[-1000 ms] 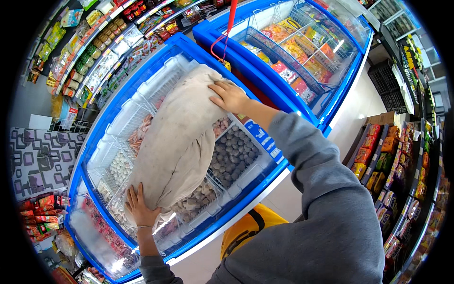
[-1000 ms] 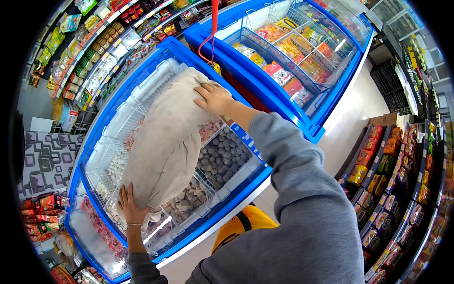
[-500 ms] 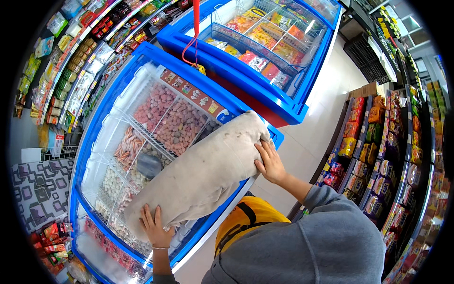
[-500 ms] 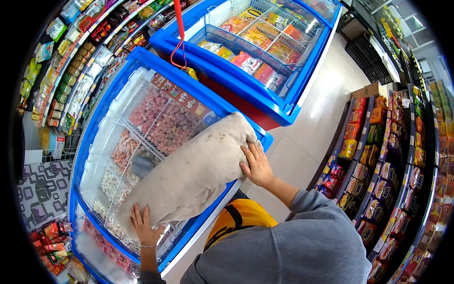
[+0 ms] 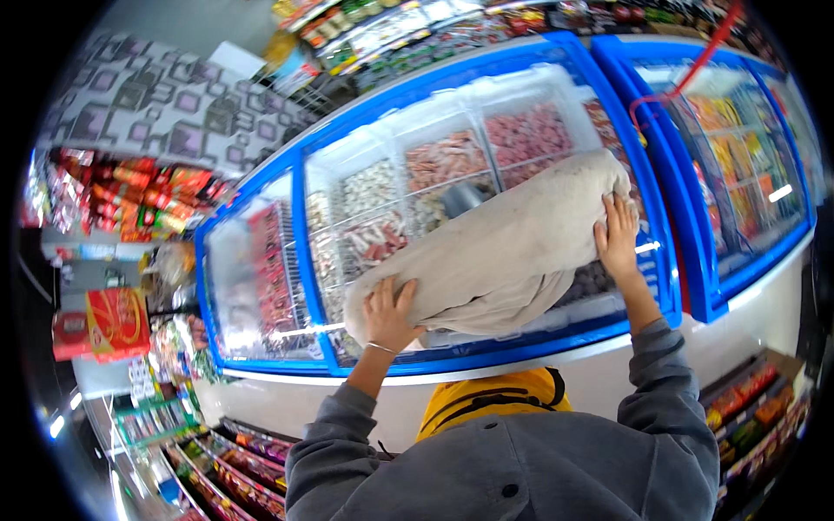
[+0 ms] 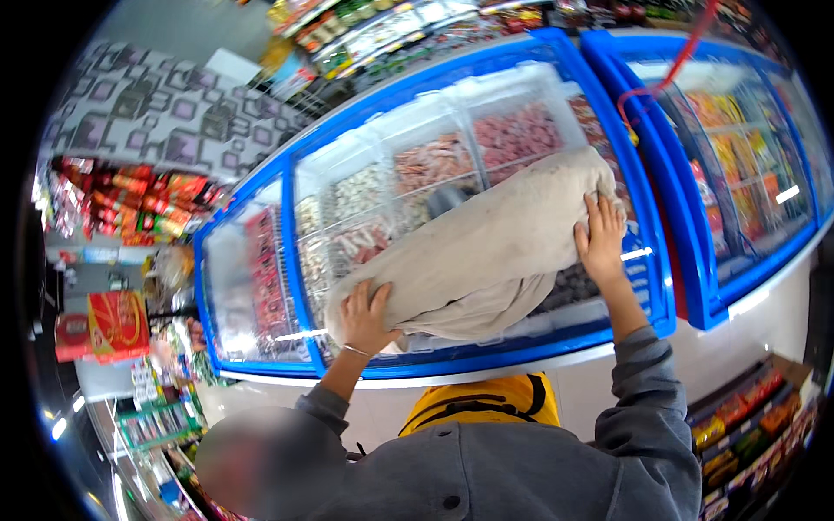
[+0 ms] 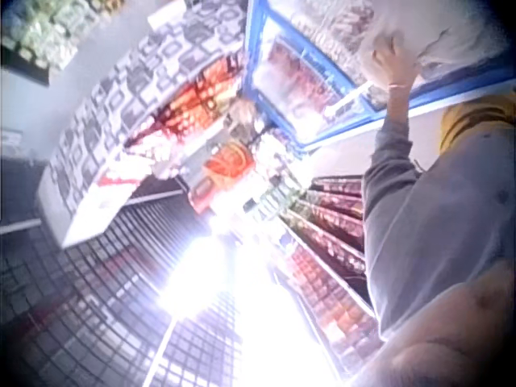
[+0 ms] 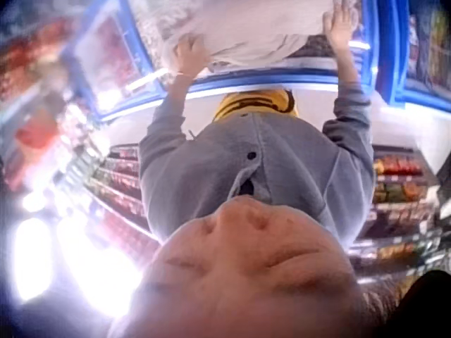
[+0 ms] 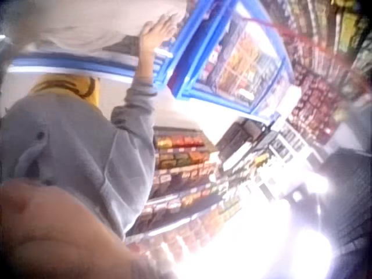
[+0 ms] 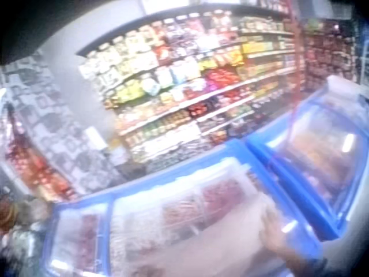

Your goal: The person walks through a grocery store, picks up a cloth, and uses it to wipe the glass lids of a freezer. They then move to the produce section and arrange green vegetables, including celery and green onions, on a display shelf.

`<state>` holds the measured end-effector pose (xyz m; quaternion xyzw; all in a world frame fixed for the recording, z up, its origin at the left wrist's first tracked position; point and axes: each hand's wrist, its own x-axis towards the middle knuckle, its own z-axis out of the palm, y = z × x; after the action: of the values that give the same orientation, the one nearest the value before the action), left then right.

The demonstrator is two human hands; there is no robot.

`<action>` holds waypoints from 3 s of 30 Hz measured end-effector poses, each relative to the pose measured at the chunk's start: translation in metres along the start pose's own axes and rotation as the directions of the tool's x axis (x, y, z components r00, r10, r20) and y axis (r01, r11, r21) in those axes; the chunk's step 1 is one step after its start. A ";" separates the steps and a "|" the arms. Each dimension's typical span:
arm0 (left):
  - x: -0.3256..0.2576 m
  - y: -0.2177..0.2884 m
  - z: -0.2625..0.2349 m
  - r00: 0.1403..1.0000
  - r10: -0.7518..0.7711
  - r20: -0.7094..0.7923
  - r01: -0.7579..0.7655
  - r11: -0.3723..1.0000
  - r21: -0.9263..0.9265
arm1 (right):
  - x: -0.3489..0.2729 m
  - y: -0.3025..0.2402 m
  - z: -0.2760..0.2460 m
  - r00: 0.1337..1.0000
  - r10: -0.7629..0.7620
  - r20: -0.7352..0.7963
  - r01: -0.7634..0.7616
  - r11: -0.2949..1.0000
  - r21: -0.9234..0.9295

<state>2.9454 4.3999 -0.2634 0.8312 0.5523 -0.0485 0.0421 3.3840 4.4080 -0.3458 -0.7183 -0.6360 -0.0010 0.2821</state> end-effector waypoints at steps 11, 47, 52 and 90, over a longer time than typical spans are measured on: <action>-0.066 -0.065 0.019 0.972 -0.219 -0.087 0.203 0.965 -0.164 | -0.049 -0.280 0.079 0.938 0.283 0.199 -0.345 0.725 0.596; -0.283 -0.456 0.069 0.750 -0.652 -0.117 0.543 0.706 -0.455 | -0.116 -0.774 0.318 0.676 -0.705 0.214 0.609 0.698 0.377; -0.329 -0.575 0.087 0.752 -0.638 -0.165 0.515 0.725 -0.458 | -0.133 -0.886 0.370 0.628 -0.731 0.266 0.644 0.680 0.350; -0.401 -0.855 0.058 0.594 -0.798 -0.100 0.683 0.566 -0.462 | 0.071 -1.250 0.627 0.906 -0.066 0.418 -0.039 0.971 0.237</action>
<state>2.0001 4.3566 -0.2836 0.4892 0.8503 0.1708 0.0923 2.0311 4.7677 -0.3424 -0.6575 -0.6824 0.2295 0.2222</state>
